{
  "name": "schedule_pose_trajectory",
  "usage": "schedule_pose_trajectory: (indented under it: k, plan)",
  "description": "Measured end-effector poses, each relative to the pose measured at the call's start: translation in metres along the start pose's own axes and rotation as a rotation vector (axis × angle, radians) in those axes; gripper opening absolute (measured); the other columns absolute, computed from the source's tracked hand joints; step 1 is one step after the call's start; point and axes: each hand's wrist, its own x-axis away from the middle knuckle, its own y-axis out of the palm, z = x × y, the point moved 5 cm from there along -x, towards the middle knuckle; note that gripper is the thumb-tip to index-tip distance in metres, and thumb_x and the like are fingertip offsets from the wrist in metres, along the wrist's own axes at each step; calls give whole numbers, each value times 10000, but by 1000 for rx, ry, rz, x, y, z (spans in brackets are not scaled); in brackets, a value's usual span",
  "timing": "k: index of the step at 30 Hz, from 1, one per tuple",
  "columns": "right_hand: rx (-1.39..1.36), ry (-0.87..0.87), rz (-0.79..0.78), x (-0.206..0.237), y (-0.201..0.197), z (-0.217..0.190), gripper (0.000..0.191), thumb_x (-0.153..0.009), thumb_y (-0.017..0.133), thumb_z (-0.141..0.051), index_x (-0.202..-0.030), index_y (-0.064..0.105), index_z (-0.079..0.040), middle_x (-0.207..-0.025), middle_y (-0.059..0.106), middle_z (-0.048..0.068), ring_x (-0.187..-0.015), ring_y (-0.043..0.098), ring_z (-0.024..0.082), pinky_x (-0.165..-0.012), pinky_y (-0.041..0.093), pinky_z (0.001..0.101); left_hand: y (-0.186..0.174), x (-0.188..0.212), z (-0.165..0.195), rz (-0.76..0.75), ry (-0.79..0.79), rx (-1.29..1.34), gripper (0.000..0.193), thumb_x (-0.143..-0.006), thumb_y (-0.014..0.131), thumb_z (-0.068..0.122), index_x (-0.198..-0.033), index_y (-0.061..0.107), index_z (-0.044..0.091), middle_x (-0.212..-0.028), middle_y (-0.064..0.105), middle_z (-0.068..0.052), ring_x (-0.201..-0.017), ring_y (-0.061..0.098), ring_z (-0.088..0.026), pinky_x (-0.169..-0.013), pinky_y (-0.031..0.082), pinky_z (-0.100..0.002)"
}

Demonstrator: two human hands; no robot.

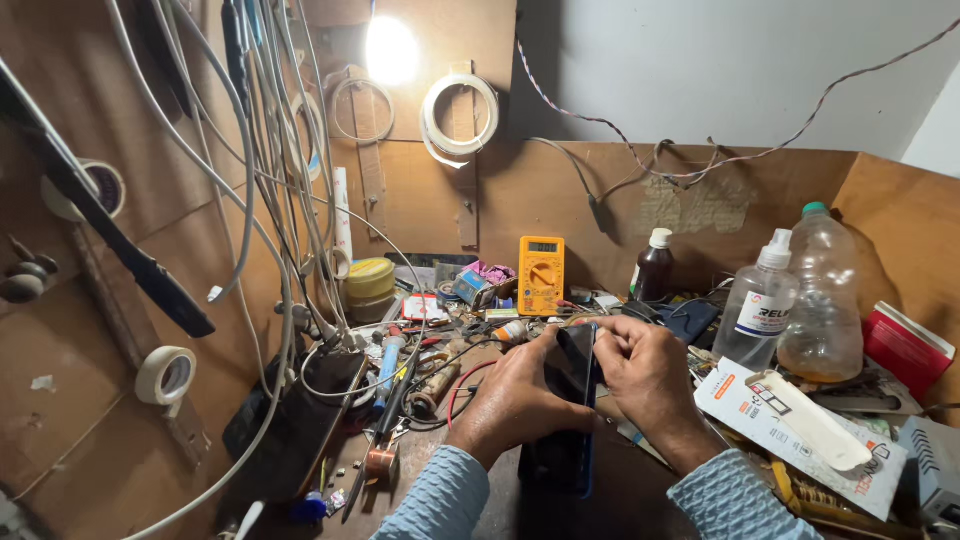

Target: The person disassembles a smartphone, removes the back cover, and uses a multimeter to test internal components. They then reassemble the phone and power it on to verify functionality.

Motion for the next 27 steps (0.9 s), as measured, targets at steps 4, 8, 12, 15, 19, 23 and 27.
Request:
schedule_pose_trajectory:
  k: [4, 8, 12, 15, 19, 23, 27]
  plan:
    - [-115, 7, 5, 6, -2, -4, 214, -938, 637, -138, -1029, 796, -27, -601, 725, -4, -510, 597, 23, -456, 479, 248, -4, 9, 2, 32, 79, -24, 1292, -467, 944, 426, -1520, 370, -55, -1339, 628, -240, -1291, 593, -312, -1065, 474, -375]
    - [-280, 92, -72, 7, 2, 2, 226, -945, 646, -142, -993, 777, 35, -662, 753, 27, -527, 633, 59, -473, 525, 241, -3, 17, -3, 37, 84, 12, 1297, -474, 926, 427, -1530, 353, -62, -1318, 647, -233, -1270, 621, -303, -1053, 489, -368]
    - [-371, 159, -161, 9, 0, 5, 246, -957, 651, -148, -958, 760, 73, -641, 715, 62, -491, 622, 102, -448, 486, 248, -3, 28, -3, 56, 104, 1, 1326, -485, 932, 435, -1568, 315, -19, -1327, 643, -225, -1272, 615, -318, -1055, 476, -383]
    - [-429, 233, -244, 10, -1, 8, 246, -953, 645, -150, -967, 744, 75, -677, 733, 45, -530, 657, 79, -488, 537, 230, -3, 37, -2, 62, 123, 3, 1371, -482, 952, 434, -1595, 269, 18, -1342, 628, -231, -1285, 596, -334, -1058, 466, -393]
    - [-409, 288, -392, 12, -5, 2, 264, -952, 628, -184, -1021, 807, -1, -635, 665, 46, -463, 512, 66, -405, 380, 220, -3, 48, 6, 13, 68, -23, 1426, -476, 934, 456, -1641, 208, 75, -1308, 650, -230, -1261, 620, -335, -1050, 485, -388]
    - [-364, 332, -387, 16, -13, 2, 257, -945, 627, -148, -976, 797, 44, -675, 709, 65, -510, 601, 84, -449, 440, 223, -1, 56, 14, 25, 83, -34, 1431, -481, 947, 472, -1635, 201, 73, -1321, 642, -234, -1275, 603, -346, -1065, 467, -400]
    - [-411, 330, -373, 17, -20, 5, 258, -955, 633, -144, -949, 777, 70, -701, 724, 66, -534, 646, 79, -478, 495, 217, 2, 56, 21, 48, 129, -34, 1423, -473, 973, 484, -1598, 219, 47, -1341, 618, -238, -1286, 590, -353, -1069, 457, -410]
